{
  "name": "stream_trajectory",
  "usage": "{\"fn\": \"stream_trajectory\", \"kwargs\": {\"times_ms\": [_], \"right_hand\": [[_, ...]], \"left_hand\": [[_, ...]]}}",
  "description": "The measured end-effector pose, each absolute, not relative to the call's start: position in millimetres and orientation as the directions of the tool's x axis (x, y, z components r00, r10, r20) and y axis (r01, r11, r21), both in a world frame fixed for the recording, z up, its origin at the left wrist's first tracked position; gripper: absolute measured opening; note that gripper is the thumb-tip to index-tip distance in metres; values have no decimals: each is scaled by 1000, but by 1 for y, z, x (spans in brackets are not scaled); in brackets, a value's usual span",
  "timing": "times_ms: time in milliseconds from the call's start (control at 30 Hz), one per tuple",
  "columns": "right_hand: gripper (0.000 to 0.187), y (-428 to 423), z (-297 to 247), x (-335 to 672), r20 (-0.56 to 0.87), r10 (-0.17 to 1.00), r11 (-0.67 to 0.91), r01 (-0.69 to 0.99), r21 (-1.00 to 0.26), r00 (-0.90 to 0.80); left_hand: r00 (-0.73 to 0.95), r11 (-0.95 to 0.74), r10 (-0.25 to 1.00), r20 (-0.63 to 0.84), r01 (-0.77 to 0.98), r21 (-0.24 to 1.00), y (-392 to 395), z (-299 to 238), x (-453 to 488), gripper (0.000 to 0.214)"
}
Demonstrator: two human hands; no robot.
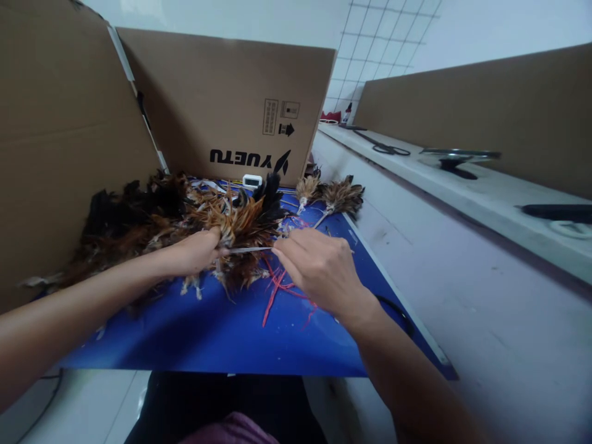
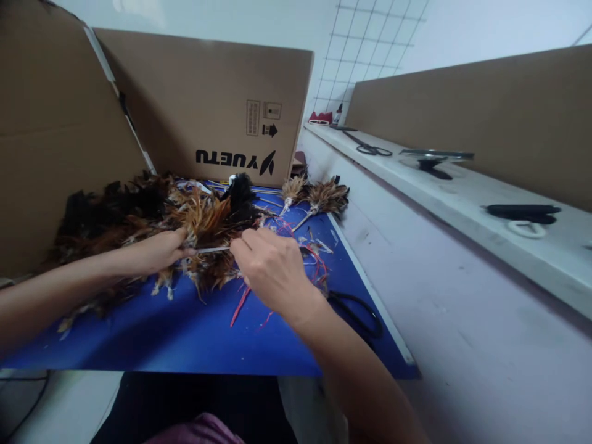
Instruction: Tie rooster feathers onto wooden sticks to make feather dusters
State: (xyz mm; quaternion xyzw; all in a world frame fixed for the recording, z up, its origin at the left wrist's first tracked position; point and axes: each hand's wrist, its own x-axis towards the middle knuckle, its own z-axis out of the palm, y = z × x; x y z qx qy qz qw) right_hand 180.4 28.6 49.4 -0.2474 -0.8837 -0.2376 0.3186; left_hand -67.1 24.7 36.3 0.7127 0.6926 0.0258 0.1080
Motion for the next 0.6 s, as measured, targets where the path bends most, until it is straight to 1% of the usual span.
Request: {"fn": "stream_trajectory", "kwargs": {"times_ms": [133,200,267,367,467,533,600], "right_hand": [[18,8,53,179,670,188,757,541,367,-718],[18,0,55,177,646,161,764,509,397,-746],[19,-5,58,176,620,129,778,466,421,-774],[20,-5,63,176,614,73,780,429,456,-786],[22,6,70,179,632,43,757,438,484,-773],[25,17,75,182,633,50,756,443,481,-773],[28,30,79,186,620,89,775,445,448,-779]], "left_hand": [[107,-104,984,-142,994,26,23,37,-60,23],[120,-129,978,-171,991,-44,20,40,-53,18],[124,-144,978,-166,983,-114,17,43,-46,16],[144,-156,987,-65,955,-252,13,40,-36,20],[226,-189,973,44,894,-406,9,33,-29,25],[301,-219,949,90,841,-495,5,28,-25,27],[387,-260,916,107,774,-577,1,24,-23,30]]}}
